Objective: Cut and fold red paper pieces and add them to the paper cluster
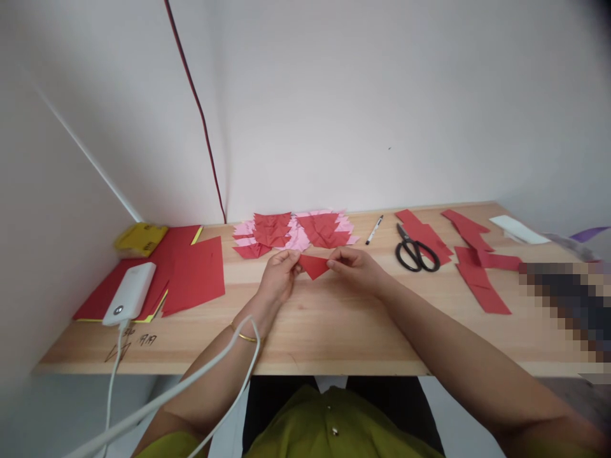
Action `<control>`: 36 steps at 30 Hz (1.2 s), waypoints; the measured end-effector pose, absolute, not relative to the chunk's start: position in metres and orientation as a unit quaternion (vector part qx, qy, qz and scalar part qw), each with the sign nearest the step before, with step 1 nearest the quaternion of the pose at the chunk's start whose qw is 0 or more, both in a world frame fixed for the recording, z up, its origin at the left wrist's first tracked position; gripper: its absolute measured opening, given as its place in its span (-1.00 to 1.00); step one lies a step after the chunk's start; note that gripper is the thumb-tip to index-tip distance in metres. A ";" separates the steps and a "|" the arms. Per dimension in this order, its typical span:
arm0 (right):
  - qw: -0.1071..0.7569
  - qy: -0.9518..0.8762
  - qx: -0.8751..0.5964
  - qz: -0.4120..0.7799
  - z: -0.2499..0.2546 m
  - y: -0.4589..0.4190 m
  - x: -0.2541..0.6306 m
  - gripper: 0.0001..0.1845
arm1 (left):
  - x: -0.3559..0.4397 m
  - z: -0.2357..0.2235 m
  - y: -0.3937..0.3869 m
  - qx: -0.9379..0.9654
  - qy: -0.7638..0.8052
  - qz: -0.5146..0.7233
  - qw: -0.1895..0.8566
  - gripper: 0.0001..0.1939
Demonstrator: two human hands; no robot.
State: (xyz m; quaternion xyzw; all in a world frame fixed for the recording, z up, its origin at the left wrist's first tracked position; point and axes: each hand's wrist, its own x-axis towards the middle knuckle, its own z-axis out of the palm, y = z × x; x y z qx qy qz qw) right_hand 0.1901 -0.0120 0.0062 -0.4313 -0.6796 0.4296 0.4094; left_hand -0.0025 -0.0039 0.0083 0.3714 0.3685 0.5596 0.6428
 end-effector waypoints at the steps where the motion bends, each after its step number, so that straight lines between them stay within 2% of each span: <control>1: 0.411 -0.677 -0.430 0.435 0.006 -0.012 0.190 -0.73 | -0.002 0.008 -0.004 0.372 0.365 0.561 0.643 -0.74; 5: 0.412 -0.672 -0.433 0.437 0.009 -0.013 0.191 -0.73 | -0.003 0.006 -0.002 0.383 0.364 0.560 0.638 -0.71; 7: 0.409 -0.675 -0.445 0.422 0.009 -0.012 0.191 -0.73 | -0.007 0.006 0.000 0.403 0.394 0.569 0.599 -0.71; 10: 0.403 -0.693 -0.460 0.382 0.007 -0.012 0.192 -0.77 | -0.013 0.009 0.001 0.517 0.457 0.564 0.453 -0.76; 14: 0.387 -0.730 -0.447 0.342 0.005 -0.014 0.188 -0.82 | -0.015 0.014 -0.005 0.744 0.437 0.459 0.213 -0.74; 18: 0.390 -0.763 -0.420 0.299 0.006 -0.017 0.184 -0.85 | -0.008 0.014 -0.014 0.833 0.395 0.374 0.100 -0.78; 25: 0.390 -0.795 -0.388 0.254 0.006 -0.018 0.182 -0.88 | -0.003 0.015 -0.017 0.836 0.411 0.354 0.085 -0.90; 28: 0.390 -0.794 -0.393 0.250 0.006 -0.017 0.184 -0.88 | -0.007 0.017 -0.013 0.827 0.424 0.357 0.093 -0.89; 36: 0.406 -0.769 -0.410 0.274 0.014 -0.013 0.195 -0.81 | -0.027 0.020 0.005 0.799 0.414 0.403 0.169 -0.88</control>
